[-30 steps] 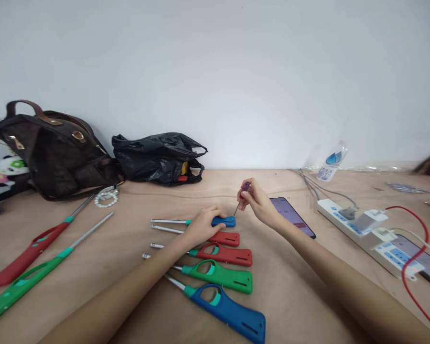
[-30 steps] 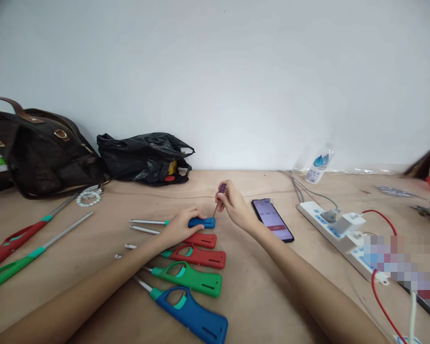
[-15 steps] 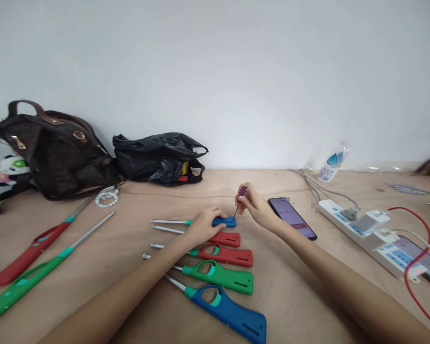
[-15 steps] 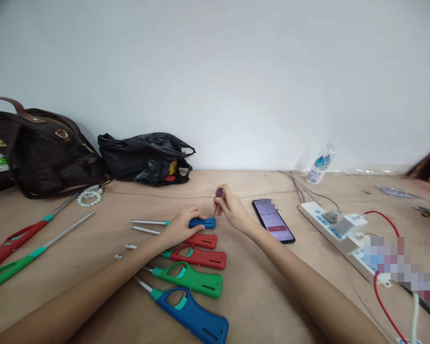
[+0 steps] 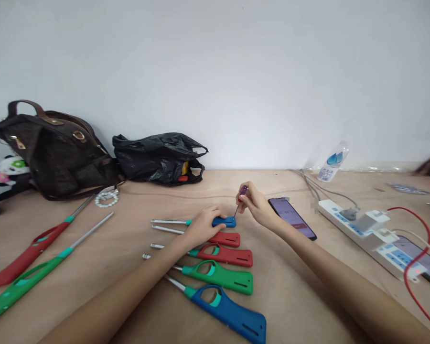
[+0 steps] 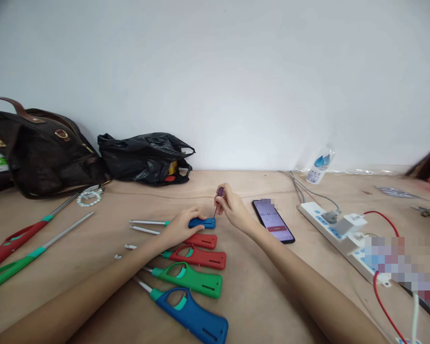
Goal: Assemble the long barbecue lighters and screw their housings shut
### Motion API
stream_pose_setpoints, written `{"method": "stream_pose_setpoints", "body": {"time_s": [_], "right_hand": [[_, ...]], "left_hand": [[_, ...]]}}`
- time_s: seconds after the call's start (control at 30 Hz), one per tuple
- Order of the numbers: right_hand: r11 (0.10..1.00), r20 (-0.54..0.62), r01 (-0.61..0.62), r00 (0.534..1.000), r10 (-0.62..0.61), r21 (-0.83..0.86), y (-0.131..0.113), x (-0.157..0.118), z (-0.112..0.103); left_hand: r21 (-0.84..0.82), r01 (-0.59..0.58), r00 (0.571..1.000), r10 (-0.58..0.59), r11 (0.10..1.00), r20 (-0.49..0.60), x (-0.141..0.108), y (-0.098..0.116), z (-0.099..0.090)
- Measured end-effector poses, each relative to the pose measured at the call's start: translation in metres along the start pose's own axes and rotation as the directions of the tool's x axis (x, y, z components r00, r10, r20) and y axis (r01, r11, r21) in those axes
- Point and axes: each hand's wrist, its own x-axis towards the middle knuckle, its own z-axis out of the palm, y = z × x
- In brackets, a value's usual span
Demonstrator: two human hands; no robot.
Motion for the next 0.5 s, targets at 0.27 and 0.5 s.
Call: {"method": "stream_pose_setpoints", "body": {"time_s": [0.27, 0.5], "right_hand": [[1.000, -0.003, 0.006, 1.000, -0.006, -0.006, -0.0012, -0.0003, -0.0012], [1.000, -0.003, 0.009, 1.000, -0.009, -0.020, -0.0023, -0.0009, 0.0012]], "left_hand": [[-0.001, 0.001, 1.000, -0.001, 1.000, -0.002, -0.0004, -0.0030, 0.0019], [-0.003, 0.002, 1.000, -0.002, 1.000, -0.008, -0.0002, -0.0023, 0.0016]]}}
